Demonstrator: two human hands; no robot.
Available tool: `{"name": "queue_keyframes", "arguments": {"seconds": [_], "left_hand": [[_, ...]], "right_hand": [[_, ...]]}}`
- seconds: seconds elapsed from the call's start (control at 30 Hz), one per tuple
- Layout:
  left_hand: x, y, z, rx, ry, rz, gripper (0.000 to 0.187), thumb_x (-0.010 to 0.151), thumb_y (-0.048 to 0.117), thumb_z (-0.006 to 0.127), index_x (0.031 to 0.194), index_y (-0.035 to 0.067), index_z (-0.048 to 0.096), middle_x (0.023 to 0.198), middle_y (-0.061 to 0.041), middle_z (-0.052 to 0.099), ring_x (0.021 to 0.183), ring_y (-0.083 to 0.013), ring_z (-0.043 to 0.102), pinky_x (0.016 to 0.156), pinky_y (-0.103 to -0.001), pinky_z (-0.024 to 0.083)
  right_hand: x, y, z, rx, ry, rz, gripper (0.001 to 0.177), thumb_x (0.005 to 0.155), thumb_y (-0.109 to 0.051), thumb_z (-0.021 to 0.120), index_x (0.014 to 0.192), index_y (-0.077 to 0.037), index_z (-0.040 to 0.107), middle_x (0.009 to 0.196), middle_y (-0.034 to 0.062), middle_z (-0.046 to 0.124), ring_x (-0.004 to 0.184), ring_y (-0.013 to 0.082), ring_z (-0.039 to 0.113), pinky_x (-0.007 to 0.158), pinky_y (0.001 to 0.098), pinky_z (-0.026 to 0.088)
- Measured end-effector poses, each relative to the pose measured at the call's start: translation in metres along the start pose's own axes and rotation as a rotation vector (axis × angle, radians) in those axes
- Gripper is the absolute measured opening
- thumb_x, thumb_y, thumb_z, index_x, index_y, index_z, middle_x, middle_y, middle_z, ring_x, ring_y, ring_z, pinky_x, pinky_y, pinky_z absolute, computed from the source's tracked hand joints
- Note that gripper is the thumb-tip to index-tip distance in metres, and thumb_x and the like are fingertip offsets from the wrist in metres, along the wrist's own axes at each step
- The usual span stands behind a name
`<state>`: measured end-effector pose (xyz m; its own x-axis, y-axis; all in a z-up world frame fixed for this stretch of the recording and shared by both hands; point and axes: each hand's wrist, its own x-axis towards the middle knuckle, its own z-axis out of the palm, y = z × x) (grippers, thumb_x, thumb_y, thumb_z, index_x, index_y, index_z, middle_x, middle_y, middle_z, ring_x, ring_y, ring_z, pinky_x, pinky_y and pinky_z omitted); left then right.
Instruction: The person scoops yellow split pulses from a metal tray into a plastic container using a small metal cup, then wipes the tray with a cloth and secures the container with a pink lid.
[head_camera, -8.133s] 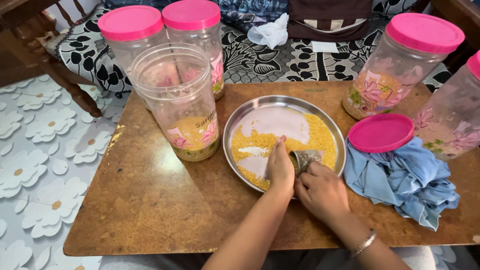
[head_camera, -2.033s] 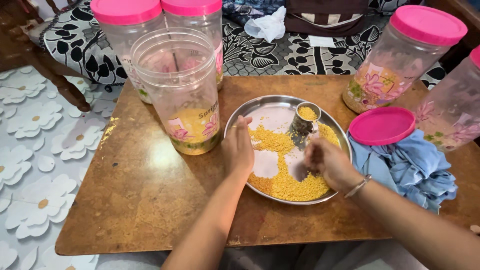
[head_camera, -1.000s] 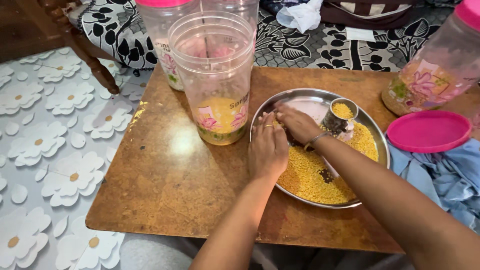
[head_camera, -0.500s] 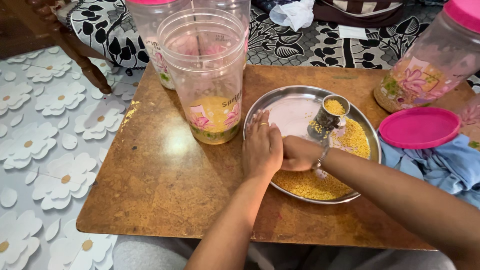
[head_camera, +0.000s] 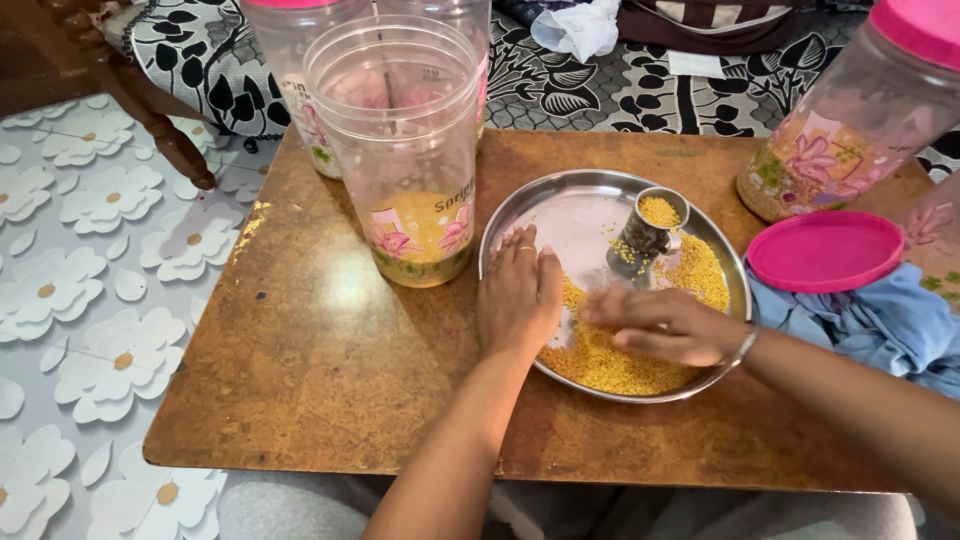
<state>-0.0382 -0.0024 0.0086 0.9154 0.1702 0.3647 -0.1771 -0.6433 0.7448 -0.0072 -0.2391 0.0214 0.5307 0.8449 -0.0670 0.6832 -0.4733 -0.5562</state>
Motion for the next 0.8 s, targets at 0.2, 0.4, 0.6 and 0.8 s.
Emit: {"name": "queue_keyframes", "arguments": {"seconds": [0.2,0.4,0.6,0.8], "left_hand": [[0.0,0.0,0.002,0.012,-0.002,0.011,0.056,0.1,0.033,0.038,0.139,-0.002,0.057,0.145,-0.025,0.055,0.137,-0.0399,0.049,0.117,-0.046,0.034],[0.001,0.002,0.001,0.085,-0.024,0.018,0.055,0.101,0.034,0.038,0.138,-0.002,0.058,0.144,-0.024,0.058,0.136,-0.0378,0.052,0.118,-0.045,0.035],[0.002,0.0,0.001,0.078,-0.069,-0.024,0.058,0.1,0.035,0.036,0.14,-0.002,0.056,0.142,-0.024,0.057,0.135,-0.0385,0.051,0.114,-0.046,0.036],[0.004,0.0,0.001,0.08,-0.047,0.039,0.056,0.102,0.034,0.036,0.138,-0.004,0.057,0.143,-0.026,0.057,0.137,-0.0379,0.052,0.119,-0.046,0.033]], "right_hand": [[-0.008,-0.016,-0.007,-0.431,0.114,-0.361,0.096,0.094,-0.063,0.052,0.159,0.0,0.021,0.166,0.0243,0.01,0.154,0.0382,0.003,0.121,0.053,0.004],[0.011,-0.019,0.013,-0.623,-0.03,-0.448,0.075,0.1,-0.05,0.046,0.159,-0.005,0.029,0.166,0.0185,0.024,0.155,0.0332,0.017,0.124,0.0543,0.002],[0.031,0.004,0.027,-0.709,-0.103,-0.255,0.06,0.102,-0.046,0.041,0.15,-0.01,0.039,0.162,0.019,0.027,0.153,0.0314,0.02,0.125,0.0552,0.005],[0.034,0.013,0.018,0.032,0.295,0.169,0.057,0.103,-0.035,0.037,0.154,-0.01,0.04,0.165,0.0127,0.034,0.154,0.028,0.021,0.122,0.0425,0.017]]}}
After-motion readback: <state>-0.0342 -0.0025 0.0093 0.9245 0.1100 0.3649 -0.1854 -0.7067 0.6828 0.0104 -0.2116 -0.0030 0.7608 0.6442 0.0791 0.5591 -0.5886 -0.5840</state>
